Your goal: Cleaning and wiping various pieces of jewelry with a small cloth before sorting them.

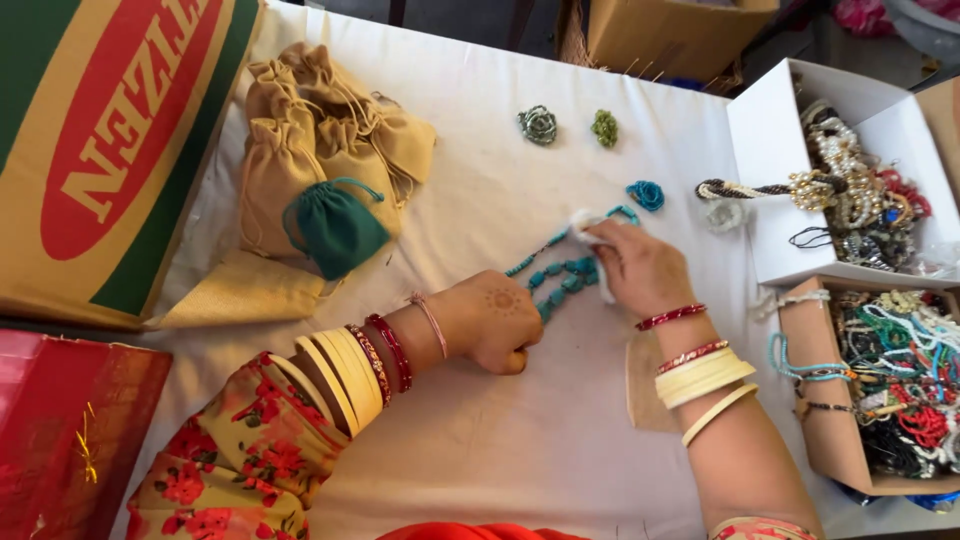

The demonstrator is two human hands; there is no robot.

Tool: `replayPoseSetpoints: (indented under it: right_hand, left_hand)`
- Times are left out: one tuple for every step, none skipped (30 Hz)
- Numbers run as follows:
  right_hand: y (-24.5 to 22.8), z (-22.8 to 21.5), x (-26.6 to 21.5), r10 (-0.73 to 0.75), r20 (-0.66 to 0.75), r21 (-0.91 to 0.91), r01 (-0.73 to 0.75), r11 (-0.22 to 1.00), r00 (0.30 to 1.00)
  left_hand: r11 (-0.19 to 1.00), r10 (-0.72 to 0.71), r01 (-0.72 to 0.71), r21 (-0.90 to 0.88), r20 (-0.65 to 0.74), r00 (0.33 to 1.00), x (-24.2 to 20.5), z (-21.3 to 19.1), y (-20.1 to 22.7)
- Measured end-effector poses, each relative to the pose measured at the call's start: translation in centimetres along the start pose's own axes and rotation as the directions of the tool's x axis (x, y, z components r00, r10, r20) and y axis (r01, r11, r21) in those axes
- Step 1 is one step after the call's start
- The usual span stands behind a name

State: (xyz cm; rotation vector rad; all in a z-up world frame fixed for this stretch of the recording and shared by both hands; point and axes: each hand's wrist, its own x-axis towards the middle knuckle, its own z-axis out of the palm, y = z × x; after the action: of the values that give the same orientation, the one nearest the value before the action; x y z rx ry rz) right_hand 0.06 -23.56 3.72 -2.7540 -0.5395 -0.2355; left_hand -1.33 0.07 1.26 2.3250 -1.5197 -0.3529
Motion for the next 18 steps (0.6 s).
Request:
replayPoseSetpoints:
  right_hand:
    - [0.4, 0.1, -0.3, -0.002, -0.006, -0.004, 0.002, 1.0, 1.0]
    - [0.8, 0.2, -0.6, 0.03, -0.039, -0.05, -0.032, 0.998, 0.999]
    - [1.1, 0.3, -0.4, 0.054, -0.085, -0.094, -0.062, 0.994, 0.995]
    - [0.4, 0.2, -0.5, 0.045, -0.102, -0.096, -0.055, 0.994, 0.994]
    - [-0.4, 0.3, -0.8, -0.033, -0.12, -0.027, 0.03, 0.999, 0.992]
    - [-1.2, 0.3, -1.0, -0.11, -0.142, 0.04, 0.117, 0.992, 0.984]
    - [-2.4, 0.4, -1.2, -0.111, -0.151, 0.041, 0.119, 0.992, 0.982]
    - [-3.5, 0.6, -1.3, -0.207, -0.092, 0.069, 0.213, 0.975, 0.974]
    - [-4.6, 0.7, -1.7, -0.293, -0.034, 0.101, 0.295, 0.95, 0.955]
    - [-4.4, 1.0, -1.5, -0.286, -0.04, 0.102, 0.289, 0.952, 0.957]
    - [-4.1, 1.2, -1.6, -0.299, -0.007, 0.046, 0.299, 0.953, 0.954]
    - [-3.7, 1.3, -1.7, -0.31, 0.028, -0.01, 0.31, 0.951, 0.95]
    - [-2.3, 1.5, -1.5, -0.286, 0.027, -0.02, 0.287, 0.958, 0.958]
    - [-0.9, 1.7, -1.3, -0.219, -0.022, -0.058, 0.218, 0.974, 0.975]
    - [0.5, 1.8, -0.9, -0.16, -0.078, -0.094, 0.153, 0.984, 0.984]
    - [1.2, 1.4, -1.0, -0.144, -0.085, -0.104, 0.135, 0.985, 0.986]
    - [1.9, 1.1, -0.9, -0.058, -0.123, -0.108, 0.045, 0.993, 0.991]
    - [2.5, 0.7, -0.7, 0.027, -0.161, -0.109, -0.044, 0.993, 0.987]
  left_hand:
    - [1.0, 0.002, -0.002, 0.006, -0.003, 1.0, 0.1, 0.2, 0.0]
    - [1.0, -0.005, 0.005, -0.007, 0.005, 1.0, 0.2, 0.3, 0.1]
    - [1.0, -0.015, 0.015, -0.009, 0.011, 1.0, 0.2, 0.1, 0.0]
    - [1.0, -0.016, 0.016, 0.009, 0.005, 1.0, 0.1, 0.0, 0.0]
    - [1.0, -0.012, 0.012, 0.014, -0.005, 1.0, 0.0, 0.0, 0.1]
    - [1.0, -0.008, 0.009, 0.019, -0.015, 1.0, -0.1, 0.1, 0.1]
    - [1.0, -0.009, 0.009, 0.027, -0.013, 1.0, -0.2, 0.1, 0.1]
    - [1.0, -0.004, 0.004, 0.007, -0.045, 0.999, -0.2, 0.1, 0.1]
    - [1.0, 0.007, -0.008, -0.019, -0.072, 0.997, -0.2, 0.3, 0.2]
    - [1.0, 0.012, -0.013, -0.016, -0.065, 0.998, -0.5, 0.4, -0.1]
    - [0.999, 0.044, -0.045, -0.01, -0.105, 0.993, -0.4, 0.6, -0.2]
    - [0.997, 0.075, -0.077, -0.005, -0.146, 0.986, -0.3, 0.8, -0.4]
    - [0.995, 0.1, -0.102, -0.009, -0.138, 0.985, -0.2, 0.6, -0.2]
    - [0.998, 0.064, -0.065, -0.004, -0.099, 0.993, 0.0, 0.4, -0.1]
    - [1.0, 0.024, -0.023, 0.01, -0.063, 0.998, 0.0, 0.0, -0.1]
    - [0.999, 0.044, -0.044, 0.013, -0.058, 0.997, 0.1, -0.1, 0.1]
    - [1.0, 0.013, -0.013, 0.013, -0.036, 0.999, 0.1, -0.3, 0.3]
    - [1.0, -0.018, 0.018, 0.014, -0.014, 1.0, 0.0, -0.5, 0.4]
